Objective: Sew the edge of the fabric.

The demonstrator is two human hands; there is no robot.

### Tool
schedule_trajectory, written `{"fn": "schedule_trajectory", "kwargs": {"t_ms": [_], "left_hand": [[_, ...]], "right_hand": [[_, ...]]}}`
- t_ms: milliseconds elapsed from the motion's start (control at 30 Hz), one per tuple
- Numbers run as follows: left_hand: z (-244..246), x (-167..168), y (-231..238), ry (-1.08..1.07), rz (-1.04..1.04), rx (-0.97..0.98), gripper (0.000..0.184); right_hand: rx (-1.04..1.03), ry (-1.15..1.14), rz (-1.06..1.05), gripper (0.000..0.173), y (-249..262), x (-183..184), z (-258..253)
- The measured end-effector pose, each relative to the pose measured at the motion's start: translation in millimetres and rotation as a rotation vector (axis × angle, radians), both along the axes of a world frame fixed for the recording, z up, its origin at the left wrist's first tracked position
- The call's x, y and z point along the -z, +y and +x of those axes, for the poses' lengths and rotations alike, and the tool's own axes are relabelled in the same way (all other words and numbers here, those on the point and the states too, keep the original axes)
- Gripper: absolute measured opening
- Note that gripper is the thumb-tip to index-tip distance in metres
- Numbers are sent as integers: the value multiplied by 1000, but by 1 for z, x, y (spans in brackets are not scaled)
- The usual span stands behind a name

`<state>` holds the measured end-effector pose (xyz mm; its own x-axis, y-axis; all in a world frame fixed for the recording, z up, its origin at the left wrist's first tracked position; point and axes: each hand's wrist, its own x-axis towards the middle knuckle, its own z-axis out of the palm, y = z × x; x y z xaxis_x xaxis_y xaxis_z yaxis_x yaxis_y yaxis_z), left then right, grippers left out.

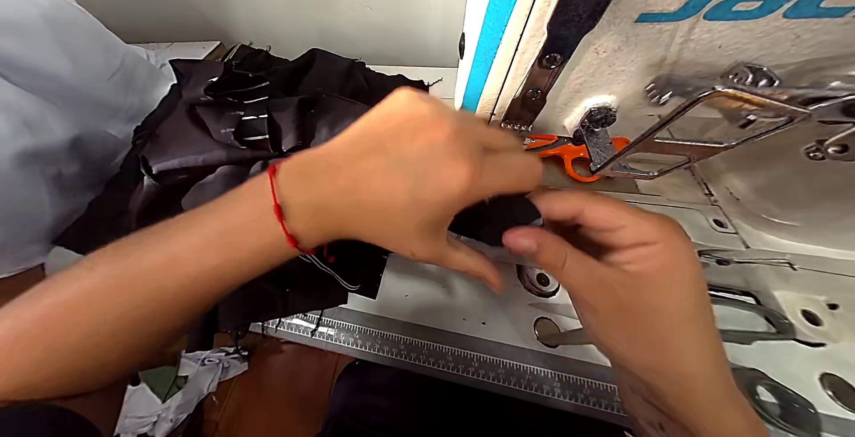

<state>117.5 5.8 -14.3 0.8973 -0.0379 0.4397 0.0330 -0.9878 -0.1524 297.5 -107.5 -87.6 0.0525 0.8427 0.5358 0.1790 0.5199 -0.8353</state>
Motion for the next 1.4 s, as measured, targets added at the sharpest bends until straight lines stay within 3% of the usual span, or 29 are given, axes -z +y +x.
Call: {"fn": "schedule_trajectory", "kwargs": {"t_ms": [67,100,267,567,1133,1267,1400], "left_hand": [[-6,25,-5,61,46,-61,20],[-10,37,-10,51,74,-85,13],[-24,63,-37,-5,200,-231,25],[-9,61,-9,0,221,-285,26],[4,66,13,-28,200,-365,19],[5,69,9,-45,178,-409,16],[7,68,7,-53,132,-468,10]], "right_hand": [[29,-93,63,11,-14,16,-6],[50,-153,93,12,-22,28,-10],[146,-284,160,11,-43,66,-22],[319,-345,209,13,-13,57,-12],[466,-512,212,17,5,50,-12],[603,-700,160,27,9,27,24],[634,-851,-57,28,42,-1,52]]}}
